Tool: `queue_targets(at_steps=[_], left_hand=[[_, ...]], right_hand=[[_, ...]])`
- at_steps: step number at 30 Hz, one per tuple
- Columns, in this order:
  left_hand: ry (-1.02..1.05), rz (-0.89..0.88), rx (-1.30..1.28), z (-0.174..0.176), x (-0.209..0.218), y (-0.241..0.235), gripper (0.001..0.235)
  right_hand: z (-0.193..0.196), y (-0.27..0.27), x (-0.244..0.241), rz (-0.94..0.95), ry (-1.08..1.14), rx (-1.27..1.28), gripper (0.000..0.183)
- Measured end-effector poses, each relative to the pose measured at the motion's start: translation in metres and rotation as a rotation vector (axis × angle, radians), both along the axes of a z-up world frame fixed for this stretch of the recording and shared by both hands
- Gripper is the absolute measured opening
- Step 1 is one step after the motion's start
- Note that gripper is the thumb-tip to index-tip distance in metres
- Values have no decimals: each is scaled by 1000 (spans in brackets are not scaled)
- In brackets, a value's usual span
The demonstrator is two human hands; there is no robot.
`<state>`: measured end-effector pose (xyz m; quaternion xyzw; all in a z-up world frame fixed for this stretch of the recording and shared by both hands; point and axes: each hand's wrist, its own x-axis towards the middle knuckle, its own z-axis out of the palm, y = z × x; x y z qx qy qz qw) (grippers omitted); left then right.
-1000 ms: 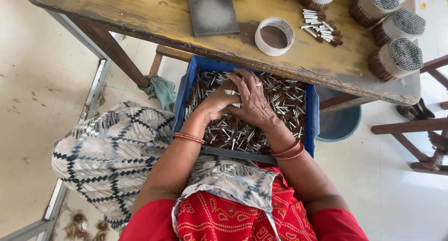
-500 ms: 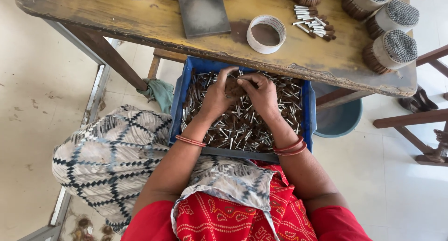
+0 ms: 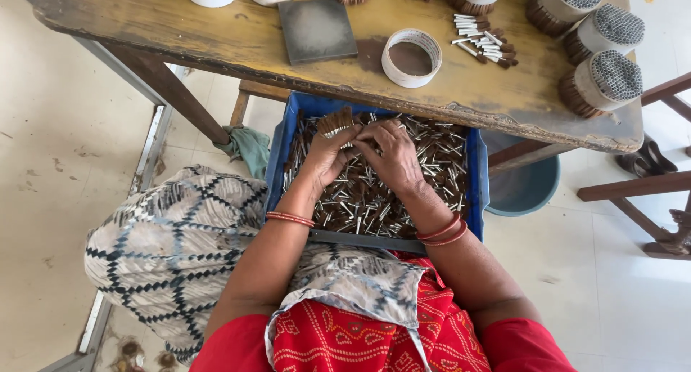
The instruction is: The person assembles round brushes at a workbench. They press brown bristle tufts into a perforated round brush base, dip the filled base into a container of powder, and sort through a tray of metal ferrule pins, placing finished brush heads into a bowl on the table.
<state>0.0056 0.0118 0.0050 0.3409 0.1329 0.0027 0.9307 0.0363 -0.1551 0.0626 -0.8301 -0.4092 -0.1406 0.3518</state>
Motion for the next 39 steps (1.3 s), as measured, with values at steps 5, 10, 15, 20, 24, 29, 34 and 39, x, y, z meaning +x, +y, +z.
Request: queue_targets(at_steps=[5, 10, 15, 20, 24, 29, 34, 39], left_hand=[[4, -119, 9, -2, -5, -2, 49], [85, -394, 219, -8, -6, -5, 57], [61, -394, 161, 0, -10, -5, 54], [47, -264, 417, -18, 0, -8, 60], [-291, -67, 1164, -26, 0, -10, 65], [-277, -240, 1097, 32, -14, -22, 116], [-653, -112, 1054, 22, -14, -23, 147], [-450, -541, 1065, -16, -9, -24, 61]], right_hand=[[36, 8, -11, 144, -63, -97, 76], [26, 4, -7, 280, 35, -165, 91], [16, 2, -7, 284, 95, -179, 95], [41, 1, -5, 254, 19, -173, 97], [40, -3, -3, 107, -18, -142, 82], [21, -7, 0, 107, 35, -129, 42], [41, -21, 19, 44, -25, 11, 28], [122, -30, 67, -161, -91, 23, 43]])
